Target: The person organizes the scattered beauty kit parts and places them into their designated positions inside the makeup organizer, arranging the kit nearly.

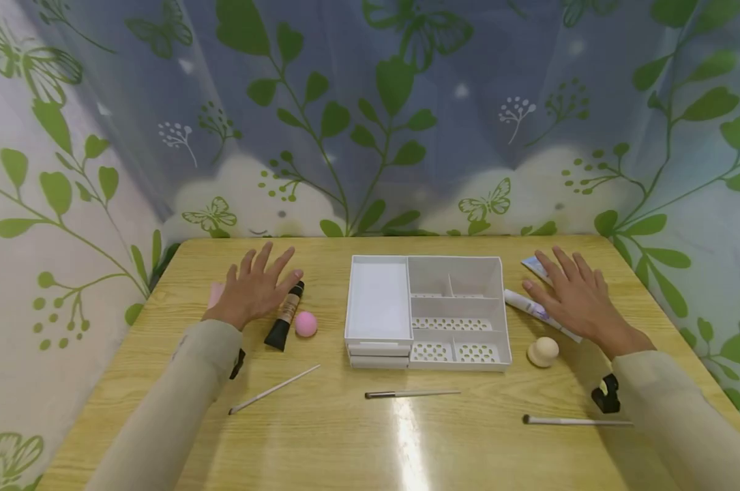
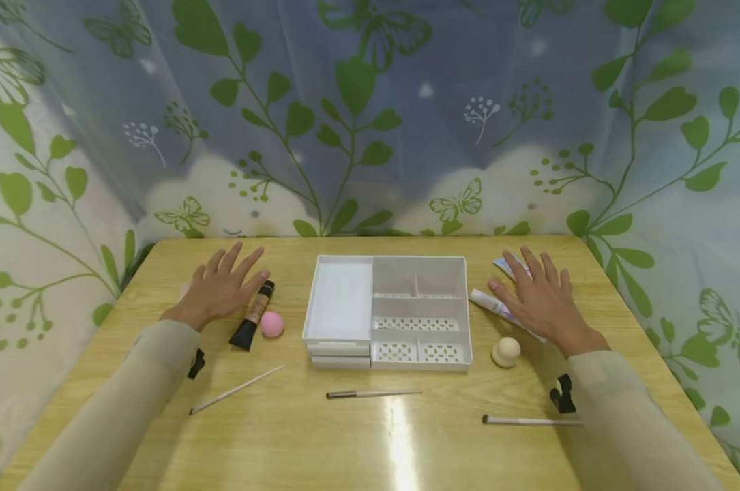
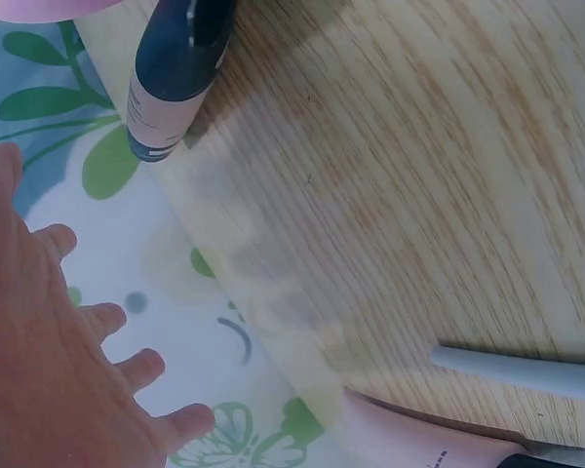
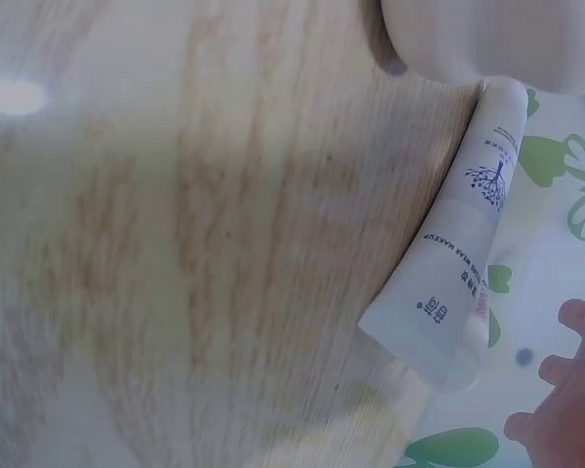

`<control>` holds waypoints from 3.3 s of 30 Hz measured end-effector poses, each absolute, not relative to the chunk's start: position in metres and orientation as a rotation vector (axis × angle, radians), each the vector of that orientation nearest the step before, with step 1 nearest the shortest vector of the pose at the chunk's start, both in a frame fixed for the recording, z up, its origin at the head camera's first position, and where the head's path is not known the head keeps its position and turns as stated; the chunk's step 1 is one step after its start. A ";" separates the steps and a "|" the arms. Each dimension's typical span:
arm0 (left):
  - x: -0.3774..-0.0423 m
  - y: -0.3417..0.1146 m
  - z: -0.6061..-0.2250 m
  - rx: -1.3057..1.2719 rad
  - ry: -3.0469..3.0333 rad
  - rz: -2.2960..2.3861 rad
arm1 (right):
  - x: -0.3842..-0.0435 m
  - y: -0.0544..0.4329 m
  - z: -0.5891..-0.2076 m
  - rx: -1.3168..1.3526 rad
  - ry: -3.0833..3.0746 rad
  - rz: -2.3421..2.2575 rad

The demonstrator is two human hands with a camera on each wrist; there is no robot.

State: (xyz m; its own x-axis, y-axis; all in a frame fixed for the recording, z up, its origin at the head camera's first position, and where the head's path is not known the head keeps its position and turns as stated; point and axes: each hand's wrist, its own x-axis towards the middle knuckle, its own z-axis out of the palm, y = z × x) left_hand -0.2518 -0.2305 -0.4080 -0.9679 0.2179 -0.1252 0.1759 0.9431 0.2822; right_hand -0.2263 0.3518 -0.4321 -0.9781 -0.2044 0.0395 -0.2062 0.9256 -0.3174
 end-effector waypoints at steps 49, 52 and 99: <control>-0.242 -0.239 -0.411 0.597 2.888 0.776 | -0.223 0.315 -0.415 0.516 -2.881 0.692; -0.241 -0.239 -0.410 0.596 2.862 0.791 | -0.222 0.311 -0.414 0.513 -2.873 0.723; -0.223 -0.234 -0.421 0.729 2.724 0.756 | -0.218 0.276 -0.424 0.564 -2.889 0.677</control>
